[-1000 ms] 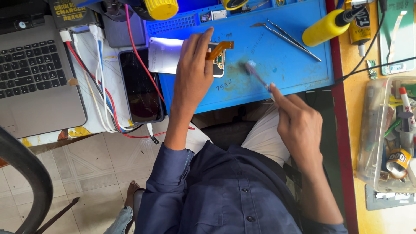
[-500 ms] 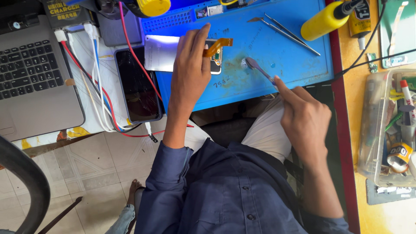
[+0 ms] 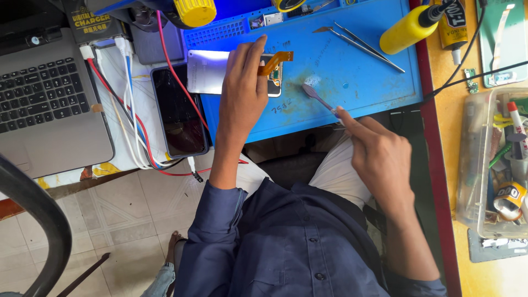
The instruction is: The person cleans a flexible ribbon cable and a small metal component using a toothbrush and liquid from a yellow bottle. They then use a soldering iron and tweezers to work on the ribbon cable attached to a smartphone screen.
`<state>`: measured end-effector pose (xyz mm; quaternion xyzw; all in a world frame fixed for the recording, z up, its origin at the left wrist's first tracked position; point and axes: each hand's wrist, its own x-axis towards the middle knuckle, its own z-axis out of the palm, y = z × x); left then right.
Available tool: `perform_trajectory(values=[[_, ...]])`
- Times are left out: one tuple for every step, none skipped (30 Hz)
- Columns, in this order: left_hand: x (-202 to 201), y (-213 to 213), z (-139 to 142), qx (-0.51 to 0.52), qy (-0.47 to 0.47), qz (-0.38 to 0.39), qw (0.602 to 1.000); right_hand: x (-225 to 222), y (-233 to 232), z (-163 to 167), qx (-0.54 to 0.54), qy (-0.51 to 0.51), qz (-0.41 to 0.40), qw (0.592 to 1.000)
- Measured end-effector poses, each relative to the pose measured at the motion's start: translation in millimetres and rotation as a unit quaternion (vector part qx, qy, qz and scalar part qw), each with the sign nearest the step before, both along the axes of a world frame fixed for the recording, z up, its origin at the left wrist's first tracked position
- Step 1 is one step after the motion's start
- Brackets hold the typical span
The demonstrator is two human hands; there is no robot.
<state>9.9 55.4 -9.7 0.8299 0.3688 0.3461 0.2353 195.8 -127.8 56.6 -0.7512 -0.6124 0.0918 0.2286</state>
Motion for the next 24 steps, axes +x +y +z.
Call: perform_trajectory(values=[[-0.1, 0.0, 0.2, 0.003, 0.001, 0.001, 1.0, 0.5, -0.6, 0.2, -0.005, 0.002, -0.016, 1.0], [0.3, -0.2, 0.4, 0.006, 0.002, 0.001, 1.0, 0.8, -0.5, -0.2, -0.011, 0.003, -0.032, 0.999], [0.3, -0.4, 0.6, 0.008, 0.003, 0.001, 1.0, 1.0, -0.4, -0.3, -0.017, 0.004, -0.048, 0.999], [0.1, -1.1, 0.8, 0.009, 0.003, 0.003, 1.0, -0.2, 0.3, -1.4, -0.014, -0.006, -0.047, 0.999], [0.0, -1.2, 1.0, 0.011, 0.003, 0.004, 1.0, -1.6, 1.5, -2.5, -0.01, -0.016, -0.046, 0.999], [0.5, -0.5, 1.2, 0.015, 0.002, 0.006, 1.0, -2.4, 1.8, -3.1, -0.004, -0.028, -0.045, 0.999], [0.4, 0.0, 1.3, 0.011, 0.0, 0.004, 1.0, -3.7, 2.7, -3.9, -0.002, -0.014, -0.031, 0.999], [0.1, -0.3, 1.5, 0.006, -0.002, 0.002, 1.0, -3.4, 2.1, -3.4, -0.001, 0.001, -0.017, 1.0], [-0.4, 0.0, 1.6, 0.002, -0.003, 0.0, 1.0, -4.1, 2.3, -3.5, 0.001, 0.016, -0.004, 1.0], [-0.3, 0.5, 1.7, 0.007, 0.0, 0.0, 1.0, -2.3, 1.6, -2.2, 0.004, 0.016, -0.011, 1.0], [-0.4, 0.9, 1.7, 0.011, 0.003, 0.0, 1.0, -1.1, 0.8, -1.0, 0.005, 0.017, -0.018, 1.0], [-0.6, 0.5, 1.5, 0.014, 0.006, 0.001, 1.0, -0.6, 1.2, -0.5, 0.004, 0.017, -0.025, 1.0], [-0.7, 0.5, 1.2, 0.02, 0.005, 0.001, 1.0, 0.3, 1.1, 0.3, 0.002, 0.003, -0.034, 0.999], [-0.8, 0.5, 1.0, 0.025, 0.004, 0.0, 1.0, -1.1, 2.6, -0.7, 0.0, -0.012, -0.045, 0.999], [-1.1, 0.6, 0.7, 0.03, 0.004, -0.002, 1.0, -0.9, 3.3, -0.8, -0.004, -0.026, -0.057, 0.998], [-0.5, 0.5, 0.4, 0.026, 0.002, -0.001, 1.0, -3.8, 4.0, -2.2, 0.002, -0.015, -0.047, 0.999], [0.1, 0.5, 0.0, 0.022, 0.001, 0.0, 1.0, -6.9, 5.3, -4.0, 0.008, -0.005, -0.037, 0.999], [0.0, 0.7, -0.1, 0.018, 0.0, 0.001, 1.0, -6.2, 3.5, -3.4, 0.015, 0.007, -0.026, 1.0], [-0.6, 1.3, -0.2, 0.01, 0.002, 0.001, 1.0, -7.5, 3.4, -4.4, 0.014, 0.007, -0.018, 1.0], [-0.6, 1.0, -0.3, 0.001, 0.003, 0.0, 1.0, -6.0, 1.4, -3.9, 0.013, 0.007, -0.01, 1.0], [-0.7, 0.6, -0.4, -0.01, 0.004, -0.001, 1.0, -5.5, -1.0, -3.7, 0.01, 0.006, -0.003, 1.0], [-0.4, 0.9, -0.5, -0.005, 0.005, -0.003, 1.0, -4.1, -0.6, -4.6, 0.009, 0.002, -0.024, 1.0], [-0.3, 1.4, -0.6, -0.001, 0.005, -0.003, 1.0, -2.0, -0.8, -5.0, 0.008, -0.002, -0.043, 0.999], [-0.4, 0.7, -0.7, 0.002, 0.006, -0.004, 1.0, -2.6, -0.1, -6.8, 0.006, -0.005, -0.063, 0.998]])
